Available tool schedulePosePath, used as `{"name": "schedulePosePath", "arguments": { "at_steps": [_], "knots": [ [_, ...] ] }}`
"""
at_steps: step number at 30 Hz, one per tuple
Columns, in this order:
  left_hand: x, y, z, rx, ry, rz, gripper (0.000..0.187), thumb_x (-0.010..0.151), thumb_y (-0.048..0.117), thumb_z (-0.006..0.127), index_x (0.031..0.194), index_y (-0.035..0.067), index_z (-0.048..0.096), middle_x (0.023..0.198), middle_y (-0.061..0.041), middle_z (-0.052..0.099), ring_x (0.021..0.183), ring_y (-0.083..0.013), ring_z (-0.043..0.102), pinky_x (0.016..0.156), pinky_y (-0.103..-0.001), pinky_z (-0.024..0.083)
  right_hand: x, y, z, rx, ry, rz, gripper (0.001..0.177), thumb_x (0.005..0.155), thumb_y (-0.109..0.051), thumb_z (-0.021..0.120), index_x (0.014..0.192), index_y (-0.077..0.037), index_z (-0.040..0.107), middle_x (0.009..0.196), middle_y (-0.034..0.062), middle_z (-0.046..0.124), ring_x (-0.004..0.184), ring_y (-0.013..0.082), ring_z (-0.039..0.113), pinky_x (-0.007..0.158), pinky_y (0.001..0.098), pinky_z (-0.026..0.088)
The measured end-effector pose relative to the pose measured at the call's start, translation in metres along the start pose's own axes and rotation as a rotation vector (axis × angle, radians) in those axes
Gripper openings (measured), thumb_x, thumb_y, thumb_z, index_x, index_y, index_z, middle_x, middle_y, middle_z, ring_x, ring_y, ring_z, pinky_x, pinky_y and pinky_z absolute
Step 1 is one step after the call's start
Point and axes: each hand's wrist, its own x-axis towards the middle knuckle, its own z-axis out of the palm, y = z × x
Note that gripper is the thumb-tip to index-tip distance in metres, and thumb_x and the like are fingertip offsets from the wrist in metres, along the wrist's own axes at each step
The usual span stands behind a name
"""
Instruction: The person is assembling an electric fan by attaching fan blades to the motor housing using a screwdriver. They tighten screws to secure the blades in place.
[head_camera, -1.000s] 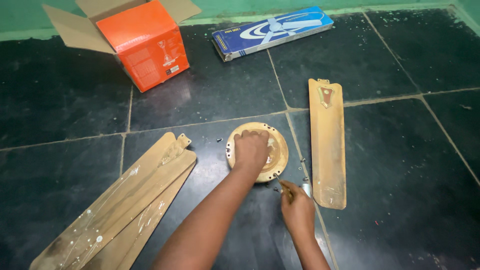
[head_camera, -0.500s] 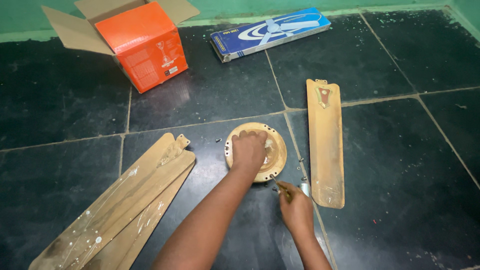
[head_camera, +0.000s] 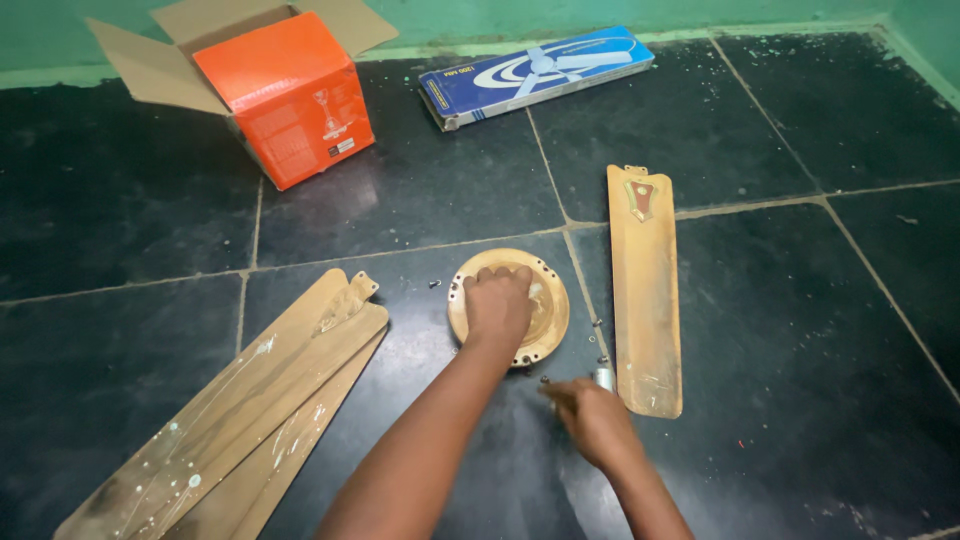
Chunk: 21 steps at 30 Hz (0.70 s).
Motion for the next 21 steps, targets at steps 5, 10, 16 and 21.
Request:
{"name": "schedulePosePath", "arguments": {
  "at_steps": [5,10,16,21],
  "knots": [
    [-0.001,-0.001,0.002,-0.002,0.0,-0.005,0.026,0.083,0.035,0.074,0.104,0.02,0.068,0.1,-0.006,0.073,0.102,-0.0291,0.067,0.083,-0.046,0.048,-0.009,-0.002,0.0,0.079,0.152,0.007,0.033,0.085,-0.01,0.069,0.115,-0.021,0.079,0.1,0.0131,0.075,0.087,0.035,0.071,0.09,0.042,0.053],
    [-0.001,-0.002,0.005,-0.01,0.016,-0.019,0.026,0.084,0.037,0.073,0.104,0.02,0.068,0.099,-0.007,0.074,0.1,-0.0296,0.068,0.084,-0.048,0.048,-0.019,-0.007,0.011,0.212,0.268,-0.006,0.03,0.086,-0.01,0.067,0.114,-0.017,0.076,0.102,0.0139,0.074,0.089,0.0348,0.072,0.08,0.0434,0.056],
    [-0.002,-0.003,0.008,-0.023,0.02,-0.026,0.023,0.086,0.035,0.071,0.102,0.018,0.066,0.097,-0.008,0.073,0.099,-0.0303,0.068,0.081,-0.048,0.049,-0.015,-0.018,0.027,0.099,0.336,0.034,0.03,0.087,-0.011,0.068,0.115,-0.018,0.077,0.097,0.016,0.072,0.09,0.0381,0.069,0.079,0.0466,0.054],
    [-0.004,-0.004,0.012,-0.017,0.064,-0.026,0.011,0.091,0.022,0.064,0.101,0.02,0.067,0.094,-0.007,0.074,0.096,-0.0297,0.069,0.08,-0.047,0.049,-0.009,-0.019,0.031,0.085,0.329,0.011,0.028,0.087,-0.012,0.069,0.114,-0.018,0.077,0.093,0.0162,0.07,0.088,0.0384,0.068,0.077,0.0478,0.053]
  ]
}}
